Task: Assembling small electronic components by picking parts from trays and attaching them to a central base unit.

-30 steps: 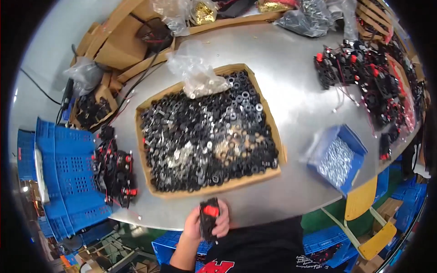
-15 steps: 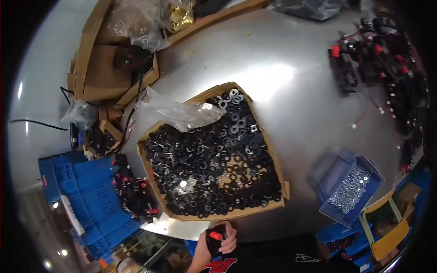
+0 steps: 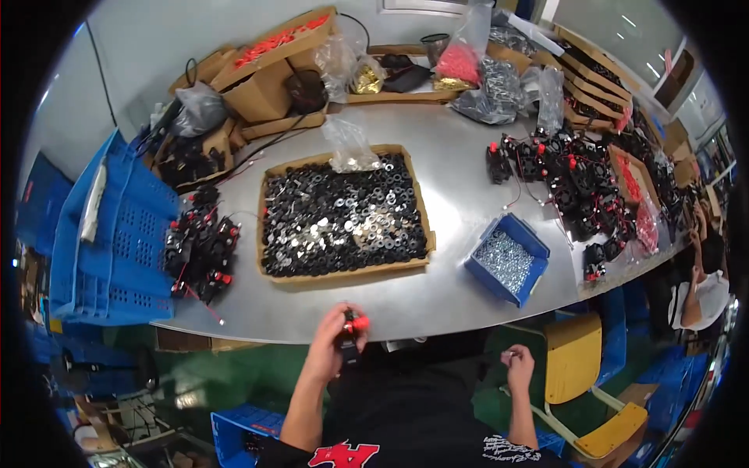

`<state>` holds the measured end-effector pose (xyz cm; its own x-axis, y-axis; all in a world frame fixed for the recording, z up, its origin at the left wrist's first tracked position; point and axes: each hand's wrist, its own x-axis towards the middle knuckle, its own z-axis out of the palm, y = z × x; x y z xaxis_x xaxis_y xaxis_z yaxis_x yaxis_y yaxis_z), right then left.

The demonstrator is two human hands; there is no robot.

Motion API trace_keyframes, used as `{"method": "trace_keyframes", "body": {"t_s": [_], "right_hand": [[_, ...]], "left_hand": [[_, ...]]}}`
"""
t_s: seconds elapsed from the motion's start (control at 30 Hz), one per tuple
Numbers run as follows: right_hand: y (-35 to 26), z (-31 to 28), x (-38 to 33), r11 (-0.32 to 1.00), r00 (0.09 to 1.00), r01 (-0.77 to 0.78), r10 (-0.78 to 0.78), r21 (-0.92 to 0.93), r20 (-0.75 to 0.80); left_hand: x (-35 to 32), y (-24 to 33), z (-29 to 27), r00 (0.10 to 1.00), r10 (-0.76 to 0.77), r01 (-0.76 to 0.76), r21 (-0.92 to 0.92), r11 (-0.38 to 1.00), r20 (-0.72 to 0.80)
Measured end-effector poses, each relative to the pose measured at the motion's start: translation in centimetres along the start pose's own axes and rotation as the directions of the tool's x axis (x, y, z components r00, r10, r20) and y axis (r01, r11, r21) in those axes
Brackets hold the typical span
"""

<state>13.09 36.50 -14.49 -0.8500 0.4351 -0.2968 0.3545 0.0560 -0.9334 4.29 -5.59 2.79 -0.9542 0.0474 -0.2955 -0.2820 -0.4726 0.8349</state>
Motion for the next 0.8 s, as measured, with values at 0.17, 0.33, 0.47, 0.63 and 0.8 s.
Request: {"method": "trace_keyframes", "body": {"t_s": [0.17, 0.33, 0.47, 0.63, 0.8], "right_hand": [[-15.4, 3.8, -5.0, 0.973, 0.962, -0.029, -0.036, 0.229, 0.272], [-20.9, 9.4, -5.6, 0.958, 0.772, -0.163, -0.026, 0.237, 0.635], [-22.1, 13.9, -5.1, 0.981, 0.676, 0.024, -0.159, 0.194, 0.720], [-22.5, 17.0, -5.4, 0.946, 0.728, 0.267, -0.325, 0.187, 0.604], [-23.1, 19.3, -4.2, 0.683, 0.578, 0.731, -0.621, 0.003, 0.530]], "left_hand": [[-2.2, -1.7, 4.6, 0.985, -0.172, 0.167, 0.228, 0.959, 0.000], [-2.4, -4.6, 8.0, 0.973, -0.229, 0.231, 0.207, 0.951, -0.036], [-3.0, -4.8, 7.7, 0.976, -0.215, 0.205, 0.179, 0.962, 0.040], [-1.3, -2.6, 5.6, 0.931, -0.252, 0.196, 0.221, 0.955, 0.263], [-0.9, -1.8, 5.2, 0.971, -0.109, 0.059, 0.229, 0.972, 0.211]]}}
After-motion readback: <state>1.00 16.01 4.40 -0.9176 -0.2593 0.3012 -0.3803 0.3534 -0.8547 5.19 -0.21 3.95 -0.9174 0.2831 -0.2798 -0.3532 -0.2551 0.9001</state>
